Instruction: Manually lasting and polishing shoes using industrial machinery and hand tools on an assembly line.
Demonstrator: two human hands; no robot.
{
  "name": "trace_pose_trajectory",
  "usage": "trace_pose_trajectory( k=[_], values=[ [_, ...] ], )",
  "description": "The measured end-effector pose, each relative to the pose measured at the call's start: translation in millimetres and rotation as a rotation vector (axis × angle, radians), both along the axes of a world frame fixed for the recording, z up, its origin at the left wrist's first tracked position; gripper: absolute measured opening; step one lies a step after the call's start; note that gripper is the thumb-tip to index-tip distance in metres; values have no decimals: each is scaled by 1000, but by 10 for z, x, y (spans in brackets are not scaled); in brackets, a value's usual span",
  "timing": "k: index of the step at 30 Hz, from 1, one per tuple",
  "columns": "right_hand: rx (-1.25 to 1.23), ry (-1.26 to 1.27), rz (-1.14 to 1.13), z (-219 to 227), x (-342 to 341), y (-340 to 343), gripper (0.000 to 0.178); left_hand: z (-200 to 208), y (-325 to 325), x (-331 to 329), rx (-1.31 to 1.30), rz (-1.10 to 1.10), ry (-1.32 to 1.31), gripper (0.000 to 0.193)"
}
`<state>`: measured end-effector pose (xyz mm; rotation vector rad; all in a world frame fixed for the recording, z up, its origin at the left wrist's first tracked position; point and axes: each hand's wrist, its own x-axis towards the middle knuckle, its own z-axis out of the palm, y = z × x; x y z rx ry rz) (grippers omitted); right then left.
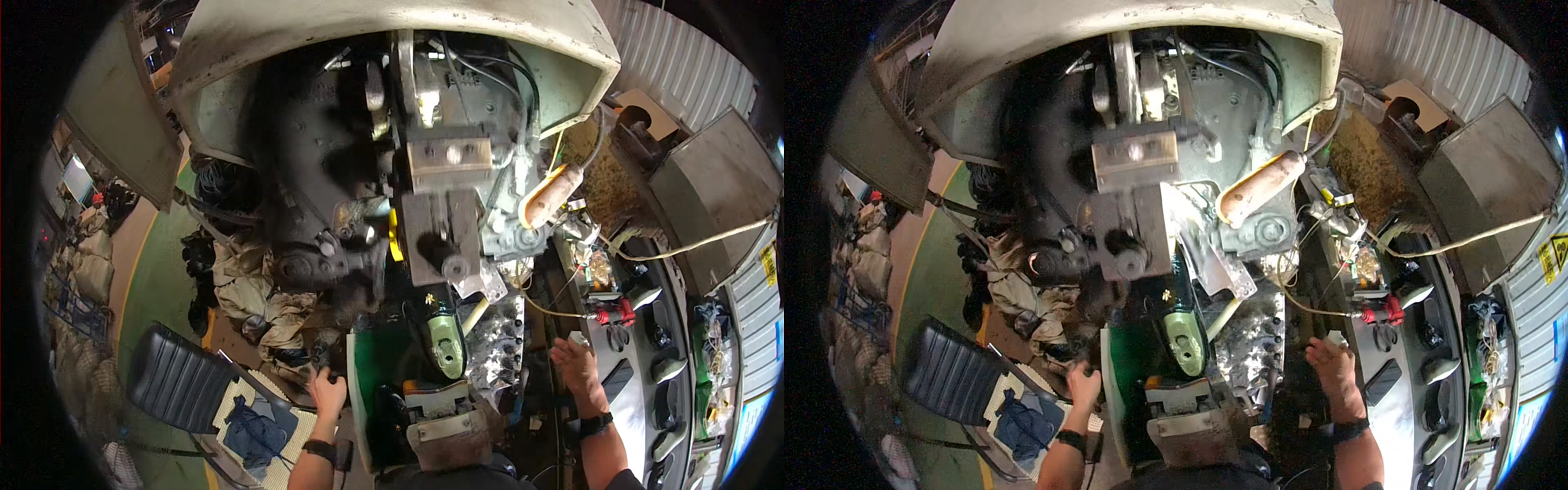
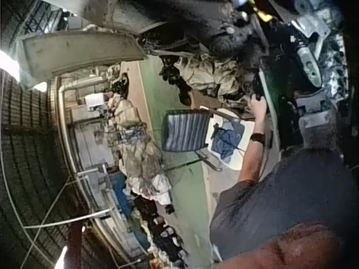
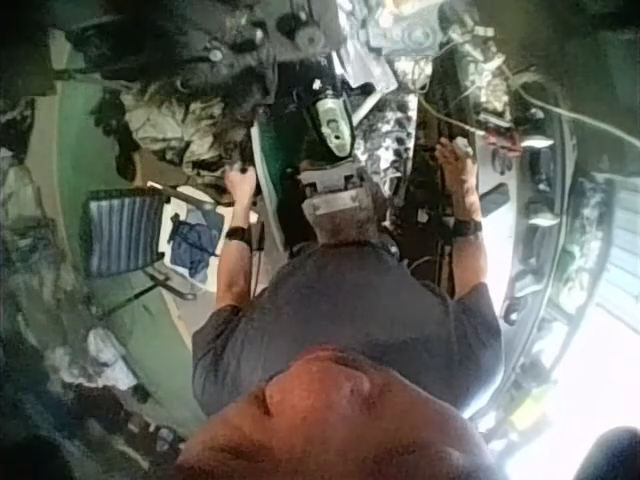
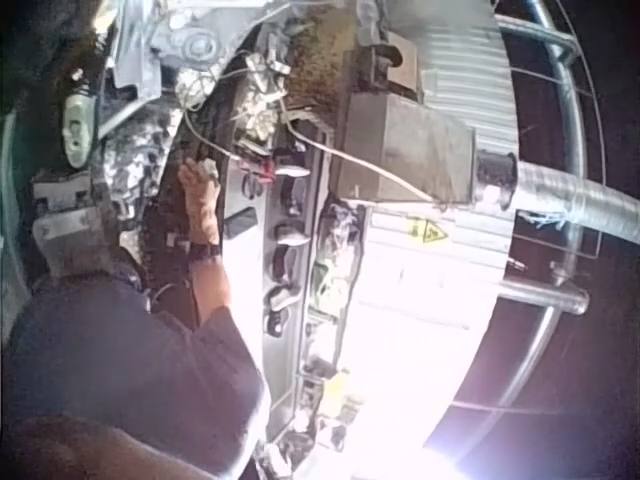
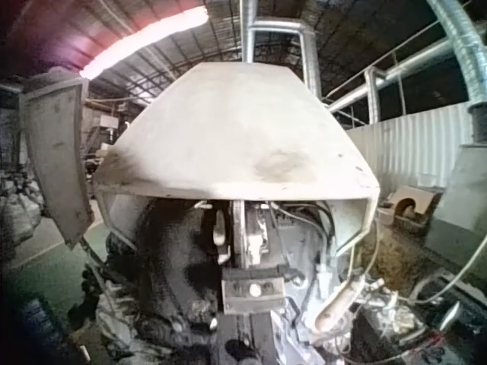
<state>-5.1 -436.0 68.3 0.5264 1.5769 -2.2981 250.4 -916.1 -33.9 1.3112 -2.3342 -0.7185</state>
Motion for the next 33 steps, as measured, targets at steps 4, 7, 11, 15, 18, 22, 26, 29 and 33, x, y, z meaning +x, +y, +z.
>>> trace_pose_trajectory(
  k=[4,7,11,15,18,22,26,29,33],
  values=[
    [-168,-37,-27,39,17,-67,26,704,514,-298,-491,-624,234,25],
    [-95,-15,27,54,-31,-235,27,20,685,-330,-275,-828,-326,20],
    [10,81,133,357,153,-399,30,-328,709,-313,-192,-814,-171,24],
    [126,177,86,490,283,-463,34,-379,970,-208,1382,-483,464,51],
    [209,317,177,618,428,-707,30,-121,897,51,1192,-497,462,50],
    [258,721,256,930,954,-996,11,1267,556,476,329,-619,238,50],
    [487,1191,894,1489,1528,-1265,63,2157,280,656,895,-228,1267,49],
    [399,1431,1127,1475,1861,-1537,77,2524,347,498,882,-310,1496,43],
    [450,1553,983,896,2028,-1467,73,2885,820,311,939,-460,1427,42]
  ],
)
